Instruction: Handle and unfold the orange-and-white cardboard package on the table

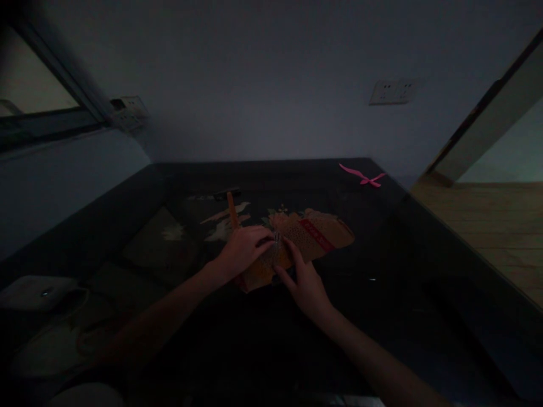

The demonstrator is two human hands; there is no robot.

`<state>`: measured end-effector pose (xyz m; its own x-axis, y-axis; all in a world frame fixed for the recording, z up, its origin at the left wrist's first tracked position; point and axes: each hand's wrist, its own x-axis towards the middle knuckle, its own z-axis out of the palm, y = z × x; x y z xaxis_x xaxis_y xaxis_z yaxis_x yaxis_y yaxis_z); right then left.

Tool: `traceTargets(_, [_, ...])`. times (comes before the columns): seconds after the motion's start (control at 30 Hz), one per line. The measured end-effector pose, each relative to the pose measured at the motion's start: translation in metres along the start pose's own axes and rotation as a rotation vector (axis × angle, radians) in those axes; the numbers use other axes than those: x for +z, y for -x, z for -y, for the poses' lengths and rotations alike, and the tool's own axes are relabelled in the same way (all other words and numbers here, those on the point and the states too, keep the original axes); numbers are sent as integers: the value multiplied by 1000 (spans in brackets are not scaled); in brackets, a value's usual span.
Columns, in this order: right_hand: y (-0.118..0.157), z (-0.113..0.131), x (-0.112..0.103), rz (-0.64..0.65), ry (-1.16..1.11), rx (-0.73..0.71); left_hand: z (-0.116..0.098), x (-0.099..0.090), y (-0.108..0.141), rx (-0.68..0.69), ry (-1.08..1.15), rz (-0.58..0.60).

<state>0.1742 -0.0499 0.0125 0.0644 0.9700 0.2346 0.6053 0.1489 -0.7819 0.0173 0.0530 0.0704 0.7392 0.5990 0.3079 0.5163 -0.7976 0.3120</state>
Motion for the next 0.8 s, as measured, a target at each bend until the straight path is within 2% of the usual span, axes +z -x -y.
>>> traceTargets(0.47, [0, 2, -1, 5, 10, 13, -3, -2, -1, 34, 66, -43])
traceTargets(0.63, [0, 0, -1, 2, 3, 8, -6, -6, -1, 45, 180, -168])
traceTargets(0.73, [-1, 0, -2, 17, -2, 2, -1, -18, 8, 49, 218, -277])
traceTargets(0.8, [-1, 1, -3, 27, 2, 18, 12, -30, 20, 7, 199, -352])
